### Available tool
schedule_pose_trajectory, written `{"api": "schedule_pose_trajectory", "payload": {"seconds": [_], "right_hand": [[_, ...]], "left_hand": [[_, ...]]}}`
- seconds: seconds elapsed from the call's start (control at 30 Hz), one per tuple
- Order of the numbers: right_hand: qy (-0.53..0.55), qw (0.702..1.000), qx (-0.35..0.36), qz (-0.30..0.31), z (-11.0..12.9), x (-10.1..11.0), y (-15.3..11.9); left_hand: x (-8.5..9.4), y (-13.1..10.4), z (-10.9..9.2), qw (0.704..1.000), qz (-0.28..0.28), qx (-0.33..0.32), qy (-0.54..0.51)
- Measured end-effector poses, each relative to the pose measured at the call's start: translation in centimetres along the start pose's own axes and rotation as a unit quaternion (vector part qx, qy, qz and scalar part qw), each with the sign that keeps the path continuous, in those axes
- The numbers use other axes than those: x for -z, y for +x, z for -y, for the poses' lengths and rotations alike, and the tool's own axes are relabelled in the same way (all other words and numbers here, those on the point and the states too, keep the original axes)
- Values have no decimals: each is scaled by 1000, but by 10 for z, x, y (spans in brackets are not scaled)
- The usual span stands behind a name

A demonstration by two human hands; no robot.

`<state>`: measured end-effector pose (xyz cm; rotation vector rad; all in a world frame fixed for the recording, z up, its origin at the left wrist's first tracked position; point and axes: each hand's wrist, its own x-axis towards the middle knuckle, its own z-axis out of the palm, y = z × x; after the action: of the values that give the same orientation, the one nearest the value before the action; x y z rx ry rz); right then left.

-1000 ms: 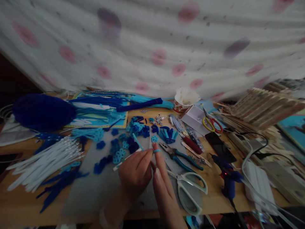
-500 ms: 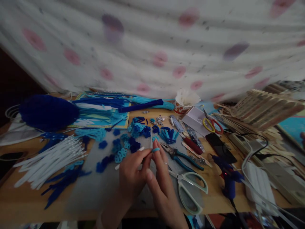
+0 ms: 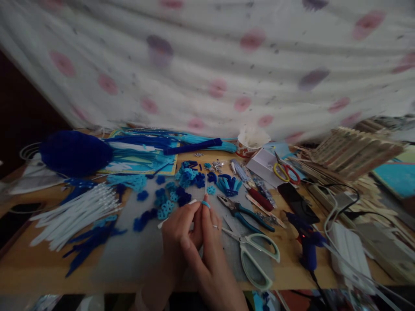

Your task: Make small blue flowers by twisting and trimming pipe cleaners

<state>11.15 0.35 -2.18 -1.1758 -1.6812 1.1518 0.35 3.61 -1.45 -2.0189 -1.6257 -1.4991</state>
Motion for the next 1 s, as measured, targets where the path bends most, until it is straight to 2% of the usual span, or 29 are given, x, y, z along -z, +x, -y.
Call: {"api": "schedule_pose_trajectory", "payload": {"seconds": [0.1,0.2,0.37,0.5,0.6,0.7,0.8,0.87,1.0], "right_hand": [[38,999,5,-26,0,4,2],[48,997,20,-56,-1,5,0],[-50,997,37,-49,-2,5,-3],[-144,981,100,-89,2,11,4],[-210,967,110,-94,8,16,9],[-274,953,108,-77,13,19,10],[-339,932,122,-47,13,23,11],[-374,917,137,-24,9,26,12],[-427,889,167,0,5,31,15]], "left_hand": [[-5,1,2,999,-31,-39,0],[-7,3,1,997,-29,-65,-3],[-1,7,1,997,4,-77,13],[5,6,2,993,2,-117,27],[8,5,0,993,18,-111,20],[10,5,0,995,57,-77,2],[14,6,5,990,131,4,-48],[17,7,9,978,182,53,-82],[21,9,16,947,293,103,-85]]}}
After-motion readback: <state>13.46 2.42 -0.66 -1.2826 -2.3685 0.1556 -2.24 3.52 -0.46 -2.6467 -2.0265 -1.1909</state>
